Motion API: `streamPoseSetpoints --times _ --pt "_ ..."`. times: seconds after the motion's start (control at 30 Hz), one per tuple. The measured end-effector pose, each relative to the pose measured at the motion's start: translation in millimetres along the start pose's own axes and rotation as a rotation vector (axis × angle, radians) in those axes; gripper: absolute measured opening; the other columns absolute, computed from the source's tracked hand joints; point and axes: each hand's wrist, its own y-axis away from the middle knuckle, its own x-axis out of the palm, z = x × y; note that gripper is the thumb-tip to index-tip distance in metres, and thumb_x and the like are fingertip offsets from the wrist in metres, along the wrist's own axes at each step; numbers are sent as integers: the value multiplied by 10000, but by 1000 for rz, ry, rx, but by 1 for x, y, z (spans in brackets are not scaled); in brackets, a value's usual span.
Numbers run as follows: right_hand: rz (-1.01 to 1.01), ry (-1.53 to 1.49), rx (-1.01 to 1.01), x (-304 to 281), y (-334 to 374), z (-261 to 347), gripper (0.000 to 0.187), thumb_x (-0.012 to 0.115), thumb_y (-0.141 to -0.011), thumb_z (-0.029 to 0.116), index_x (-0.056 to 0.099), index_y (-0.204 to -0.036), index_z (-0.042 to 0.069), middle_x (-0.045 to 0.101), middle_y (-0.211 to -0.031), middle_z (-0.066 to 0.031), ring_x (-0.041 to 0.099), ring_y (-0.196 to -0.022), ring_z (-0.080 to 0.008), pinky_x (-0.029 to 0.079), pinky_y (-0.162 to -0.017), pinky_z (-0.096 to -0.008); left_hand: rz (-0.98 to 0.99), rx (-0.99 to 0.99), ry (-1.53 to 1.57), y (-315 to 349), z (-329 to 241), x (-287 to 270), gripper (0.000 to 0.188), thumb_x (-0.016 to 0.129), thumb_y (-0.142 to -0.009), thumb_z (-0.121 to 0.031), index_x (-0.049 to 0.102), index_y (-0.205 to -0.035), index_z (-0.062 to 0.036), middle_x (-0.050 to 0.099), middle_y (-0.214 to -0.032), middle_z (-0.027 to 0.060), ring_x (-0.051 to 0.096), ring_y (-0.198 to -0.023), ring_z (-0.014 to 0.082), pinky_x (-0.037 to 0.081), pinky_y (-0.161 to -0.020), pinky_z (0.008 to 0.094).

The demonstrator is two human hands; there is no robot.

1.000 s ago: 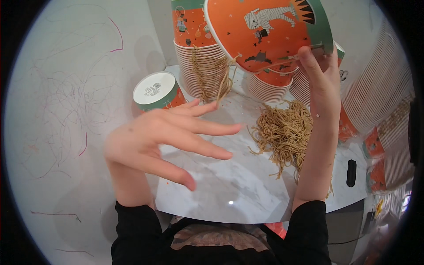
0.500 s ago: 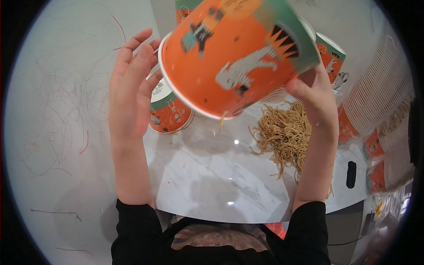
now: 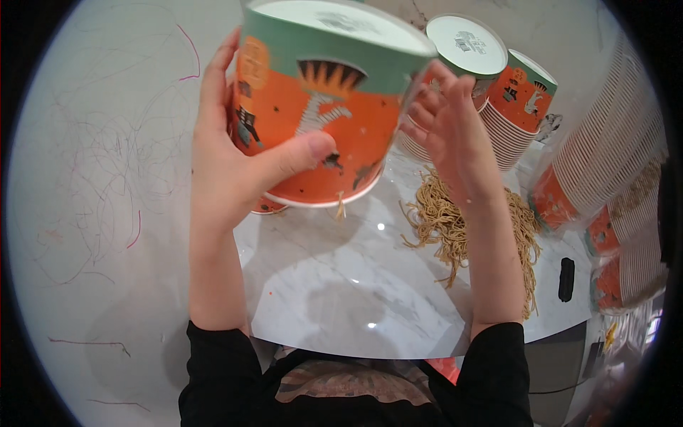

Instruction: Threading a thin rope through holes in paper cups and tying knots.

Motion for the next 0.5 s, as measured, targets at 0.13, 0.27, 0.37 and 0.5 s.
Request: streamPoseSetpoints --times 0.13,0.27,0.37,0.5 --pt "27 16 439 11 1 -32 729 348 -1019 678 393 -1522 152 504 -1466 -68 437 -1354 -255 334 -1113 -493 -73 75 108 -2 4 -6 1090 949 -646 -232 309 -1488 34 597 -1281 130 631 -1157 235 520 -1000 368" --pt "130 -364 665 33 10 -43 756 262 -1001 730 377 -1533 206 479 -1512 -66 485 -1342 -278 373 -1107 -519 -92 210 22 -5 11 -7 1053 930 -672 -249 320 -1484 31 590 -1276 145 626 -1160 244 527 -986 367" --pt "191 -472 663 33 10 -39 855 172 -948 809 380 -1525 213 519 -1470 -50 578 -1219 -241 481 -1002 -430 -61 152 46 -6 7 -3 1036 916 -686 -260 321 -1484 30 583 -1276 147 616 -1164 242 520 -997 376" --pt "122 -430 645 32 10 -32 911 111 -909 855 478 -1441 213 629 -1305 -1 618 -1046 -124 505 -800 -316 -85 115 67 -3 11 -8 1022 890 -711 -346 333 -1481 31 582 -1272 131 604 -1170 228 505 -1007 379"
